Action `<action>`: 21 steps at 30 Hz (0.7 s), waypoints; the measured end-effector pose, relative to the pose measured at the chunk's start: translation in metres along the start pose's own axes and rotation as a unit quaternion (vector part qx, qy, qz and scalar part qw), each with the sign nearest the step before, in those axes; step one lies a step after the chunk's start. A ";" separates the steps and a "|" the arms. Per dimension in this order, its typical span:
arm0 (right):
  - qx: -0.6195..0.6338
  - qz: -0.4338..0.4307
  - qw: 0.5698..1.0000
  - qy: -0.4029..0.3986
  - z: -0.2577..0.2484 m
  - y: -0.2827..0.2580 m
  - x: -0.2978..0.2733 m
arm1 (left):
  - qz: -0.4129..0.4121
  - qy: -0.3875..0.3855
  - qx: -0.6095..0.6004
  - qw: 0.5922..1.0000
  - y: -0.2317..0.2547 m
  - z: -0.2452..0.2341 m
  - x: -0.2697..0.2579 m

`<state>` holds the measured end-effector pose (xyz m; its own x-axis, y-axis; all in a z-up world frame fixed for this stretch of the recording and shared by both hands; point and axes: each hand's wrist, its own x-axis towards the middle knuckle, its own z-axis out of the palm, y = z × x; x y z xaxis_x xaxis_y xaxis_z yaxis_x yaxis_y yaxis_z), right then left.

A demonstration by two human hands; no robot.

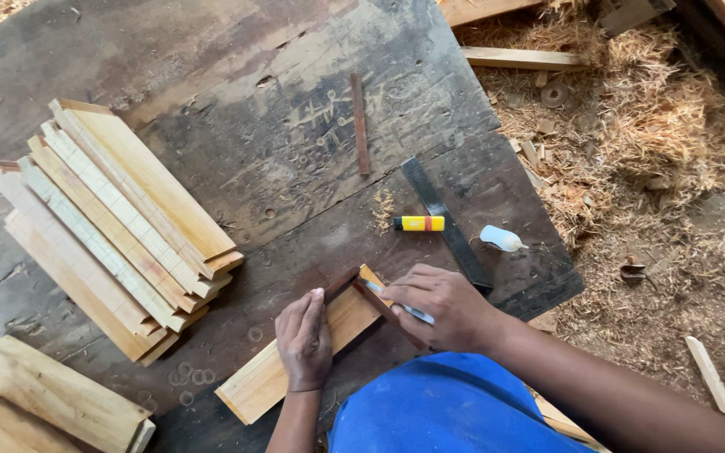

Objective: The person marks lines on wooden pieces using a pen and a straight edge on a workshop table.

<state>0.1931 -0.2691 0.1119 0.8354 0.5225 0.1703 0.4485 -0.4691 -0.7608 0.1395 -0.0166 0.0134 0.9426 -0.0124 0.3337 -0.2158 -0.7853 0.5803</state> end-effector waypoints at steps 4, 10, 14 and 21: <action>-0.005 0.003 1.000 -0.009 0.001 0.000 -0.005 | 0.002 -0.008 -0.004 1.000 0.001 -0.001 0.001; 0.002 0.011 1.000 -0.030 -0.005 -0.003 -0.016 | -0.007 -0.007 -0.009 1.000 0.002 -0.002 0.001; -0.007 -0.006 1.000 -0.029 -0.005 -0.001 -0.017 | 0.003 0.001 -0.005 1.000 0.001 0.000 0.001; -0.015 0.008 0.998 -0.064 -0.008 0.002 -0.027 | 0.000 0.007 -0.009 1.000 -0.001 0.001 -0.002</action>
<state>0.1741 -0.2898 0.1113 0.7968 0.5996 0.0755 0.4459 -0.4990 -0.7431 0.1383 -0.0165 0.0115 0.9390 -0.0031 0.3439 -0.2200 -0.7740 0.5938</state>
